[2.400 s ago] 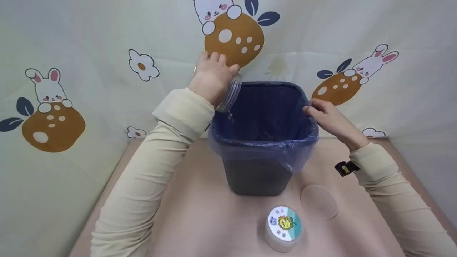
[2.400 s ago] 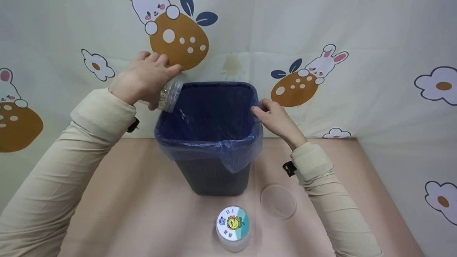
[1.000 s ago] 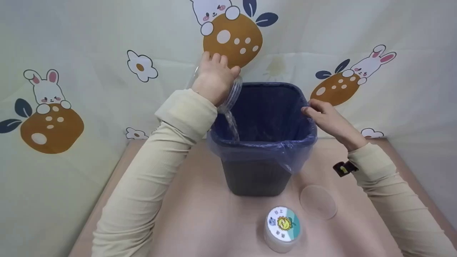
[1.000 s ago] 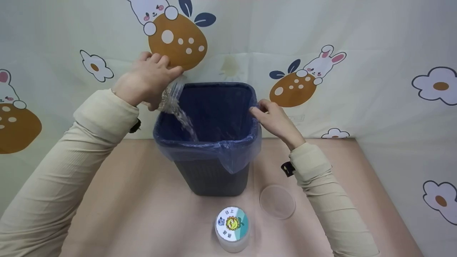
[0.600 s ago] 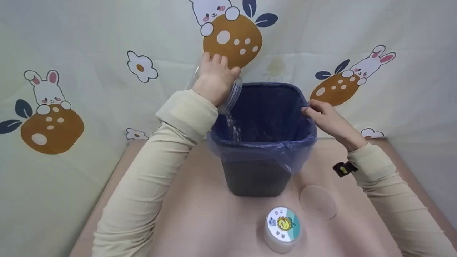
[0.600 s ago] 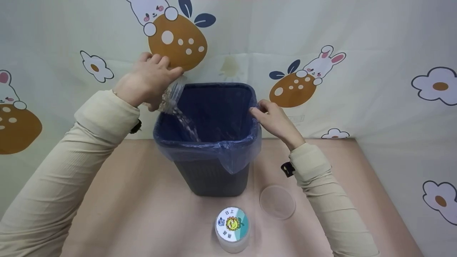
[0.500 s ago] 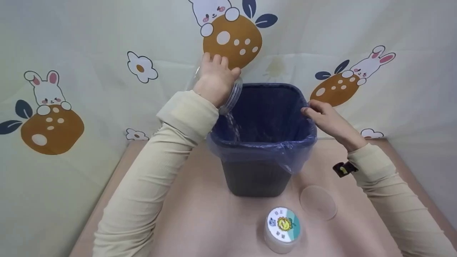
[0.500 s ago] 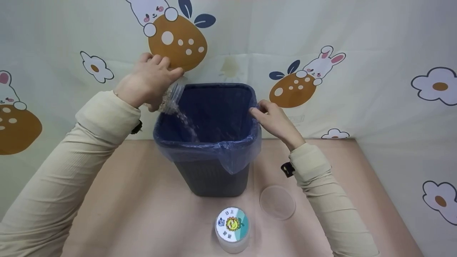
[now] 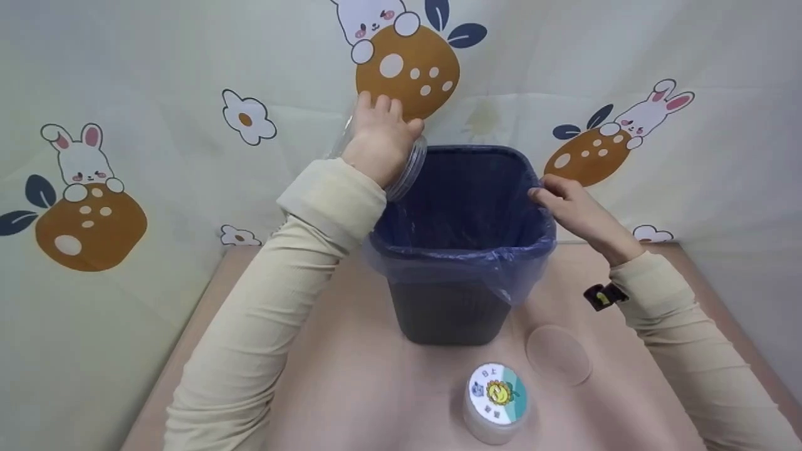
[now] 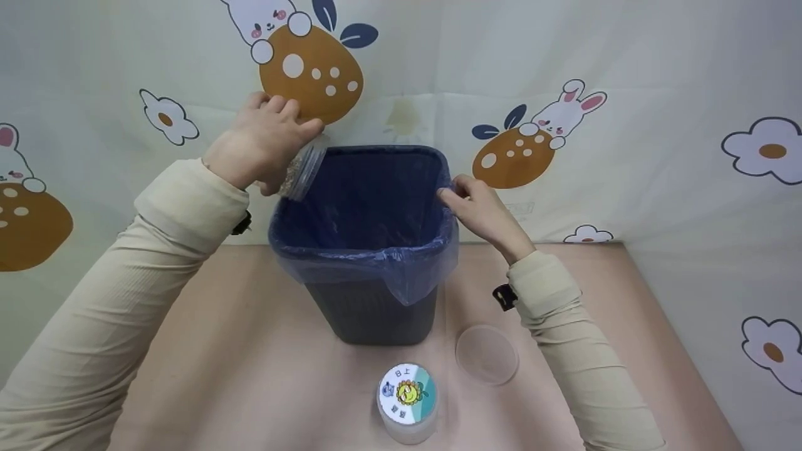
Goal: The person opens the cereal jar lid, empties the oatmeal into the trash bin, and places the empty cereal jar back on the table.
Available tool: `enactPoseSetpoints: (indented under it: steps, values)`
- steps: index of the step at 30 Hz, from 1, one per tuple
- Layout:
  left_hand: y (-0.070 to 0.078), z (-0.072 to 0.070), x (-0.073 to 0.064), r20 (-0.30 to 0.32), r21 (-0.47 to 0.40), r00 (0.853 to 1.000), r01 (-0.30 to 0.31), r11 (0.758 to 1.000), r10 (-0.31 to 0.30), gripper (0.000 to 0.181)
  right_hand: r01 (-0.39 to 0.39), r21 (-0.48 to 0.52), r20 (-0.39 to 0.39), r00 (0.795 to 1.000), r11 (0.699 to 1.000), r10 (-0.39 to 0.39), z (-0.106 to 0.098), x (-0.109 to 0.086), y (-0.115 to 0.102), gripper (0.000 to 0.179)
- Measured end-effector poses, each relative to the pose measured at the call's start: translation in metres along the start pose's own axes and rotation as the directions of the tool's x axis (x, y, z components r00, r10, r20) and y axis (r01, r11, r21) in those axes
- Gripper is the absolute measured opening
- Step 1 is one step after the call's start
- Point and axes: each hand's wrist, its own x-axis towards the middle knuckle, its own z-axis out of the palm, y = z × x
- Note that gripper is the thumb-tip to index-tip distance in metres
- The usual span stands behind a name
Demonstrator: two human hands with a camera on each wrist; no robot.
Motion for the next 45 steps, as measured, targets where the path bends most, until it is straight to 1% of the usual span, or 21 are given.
enactPoseSetpoints:
  steps: [11,17,24,31,45]
  values:
    - [0.0024,-0.0005,0.0031,0.022,0.041,1.0,0.016,0.999,-0.017,0.047,0.017,0.009,0.004,1.0,1.0,-0.017,0.0001,-0.0015,-0.0027,0.031]
    - [0.0043,-0.0012,0.0044,0.035,0.072,0.999,0.017,0.997,-0.019,0.057,0.018,0.006,0.003,1.0,1.0,-0.018,0.0002,-0.0012,-0.0023,0.031]
    - [0.0054,-0.0021,0.0046,0.043,0.037,0.999,0.026,0.999,-0.028,0.047,0.033,0.009,0.012,0.999,0.999,-0.033,0.0002,-0.0016,-0.001,0.029]
    - [0.006,-0.002,0.005,0.044,0.056,0.999,0.018,0.998,-0.02,0.045,0.03,0.015,0.006,1.0,0.999,-0.031,0.0005,-0.0017,-0.0011,0.029]
    - [0.0097,-0.0027,0.006,0.022,0.083,1.0,0.018,0.996,-0.02,0.044,0.03,0.018,0.011,0.999,0.999,-0.03,-0.0002,-0.002,-0.0006,0.03]
